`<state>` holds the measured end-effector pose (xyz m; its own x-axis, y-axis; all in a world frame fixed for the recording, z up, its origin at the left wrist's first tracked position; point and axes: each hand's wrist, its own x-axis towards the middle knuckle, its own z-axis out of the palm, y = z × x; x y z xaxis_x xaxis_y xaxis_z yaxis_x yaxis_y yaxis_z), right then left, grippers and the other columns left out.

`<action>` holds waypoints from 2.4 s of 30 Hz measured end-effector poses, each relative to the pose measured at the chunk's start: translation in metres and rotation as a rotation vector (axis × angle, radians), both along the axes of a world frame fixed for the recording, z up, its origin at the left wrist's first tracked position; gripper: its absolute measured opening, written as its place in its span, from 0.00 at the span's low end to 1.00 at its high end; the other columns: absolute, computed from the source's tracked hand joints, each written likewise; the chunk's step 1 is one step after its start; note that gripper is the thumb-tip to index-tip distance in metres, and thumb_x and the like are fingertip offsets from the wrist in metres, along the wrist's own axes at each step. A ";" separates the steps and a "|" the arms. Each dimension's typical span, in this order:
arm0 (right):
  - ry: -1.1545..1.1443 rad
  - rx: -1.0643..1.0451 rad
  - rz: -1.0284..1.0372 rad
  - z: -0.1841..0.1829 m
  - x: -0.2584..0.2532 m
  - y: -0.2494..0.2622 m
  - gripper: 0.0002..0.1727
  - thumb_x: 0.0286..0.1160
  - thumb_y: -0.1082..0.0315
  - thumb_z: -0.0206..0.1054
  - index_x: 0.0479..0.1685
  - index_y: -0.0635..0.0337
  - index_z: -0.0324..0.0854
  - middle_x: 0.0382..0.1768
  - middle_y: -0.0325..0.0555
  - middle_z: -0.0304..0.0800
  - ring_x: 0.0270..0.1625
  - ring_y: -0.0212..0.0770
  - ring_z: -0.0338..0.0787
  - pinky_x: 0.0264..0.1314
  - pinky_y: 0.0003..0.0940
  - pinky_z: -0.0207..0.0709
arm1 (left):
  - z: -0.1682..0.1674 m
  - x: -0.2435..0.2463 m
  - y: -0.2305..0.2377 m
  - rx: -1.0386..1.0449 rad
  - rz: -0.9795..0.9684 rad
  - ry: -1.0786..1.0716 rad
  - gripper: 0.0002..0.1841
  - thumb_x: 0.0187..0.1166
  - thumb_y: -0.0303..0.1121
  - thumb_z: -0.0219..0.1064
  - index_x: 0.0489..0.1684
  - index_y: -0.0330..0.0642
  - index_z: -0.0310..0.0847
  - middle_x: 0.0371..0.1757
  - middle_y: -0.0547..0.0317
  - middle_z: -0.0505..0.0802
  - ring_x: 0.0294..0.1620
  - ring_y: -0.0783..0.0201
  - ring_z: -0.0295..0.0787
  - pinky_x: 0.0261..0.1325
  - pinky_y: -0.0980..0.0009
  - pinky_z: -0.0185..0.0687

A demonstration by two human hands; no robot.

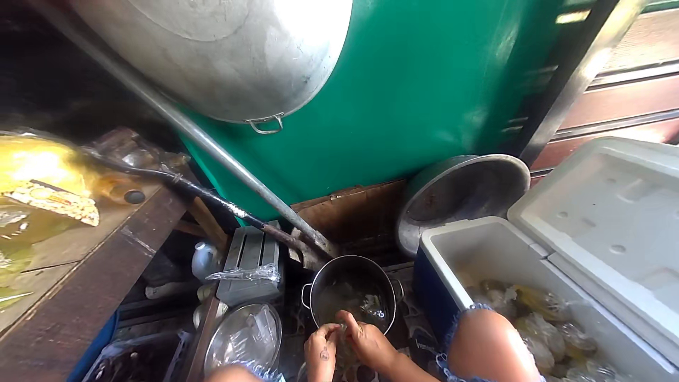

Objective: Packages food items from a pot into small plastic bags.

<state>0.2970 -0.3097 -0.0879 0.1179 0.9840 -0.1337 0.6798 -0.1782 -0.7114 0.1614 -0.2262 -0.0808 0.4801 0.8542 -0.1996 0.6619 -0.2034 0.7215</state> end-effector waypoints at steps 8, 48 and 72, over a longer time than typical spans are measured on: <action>-0.029 0.042 -0.029 -0.001 0.000 -0.003 0.28 0.91 0.67 0.53 0.89 0.54 0.60 0.47 0.61 0.94 0.51 0.64 0.95 0.58 0.61 0.84 | -0.010 0.006 -0.003 -0.132 0.109 -0.112 0.26 0.74 0.31 0.77 0.73 0.38 0.79 0.49 0.50 0.98 0.52 0.51 0.96 0.65 0.45 0.84; 0.354 0.035 -0.282 -0.008 0.008 0.005 0.46 0.70 0.76 0.69 0.90 0.63 0.47 0.38 0.51 0.92 0.40 0.47 0.94 0.54 0.47 0.86 | -0.036 0.010 -0.030 0.470 -0.010 -0.010 0.08 0.75 0.40 0.72 0.40 0.56 0.99 0.83 0.48 0.79 0.89 0.29 0.57 0.78 0.26 0.46; 0.255 -0.200 -0.441 -0.009 0.017 0.004 0.12 0.76 0.71 0.67 0.55 0.64 0.88 0.47 0.55 0.95 0.52 0.51 0.93 0.61 0.51 0.82 | -0.049 0.012 -0.016 -0.290 0.103 -0.353 0.08 0.72 0.36 0.74 0.37 0.43 0.97 0.93 0.43 0.59 0.93 0.38 0.43 0.90 0.39 0.39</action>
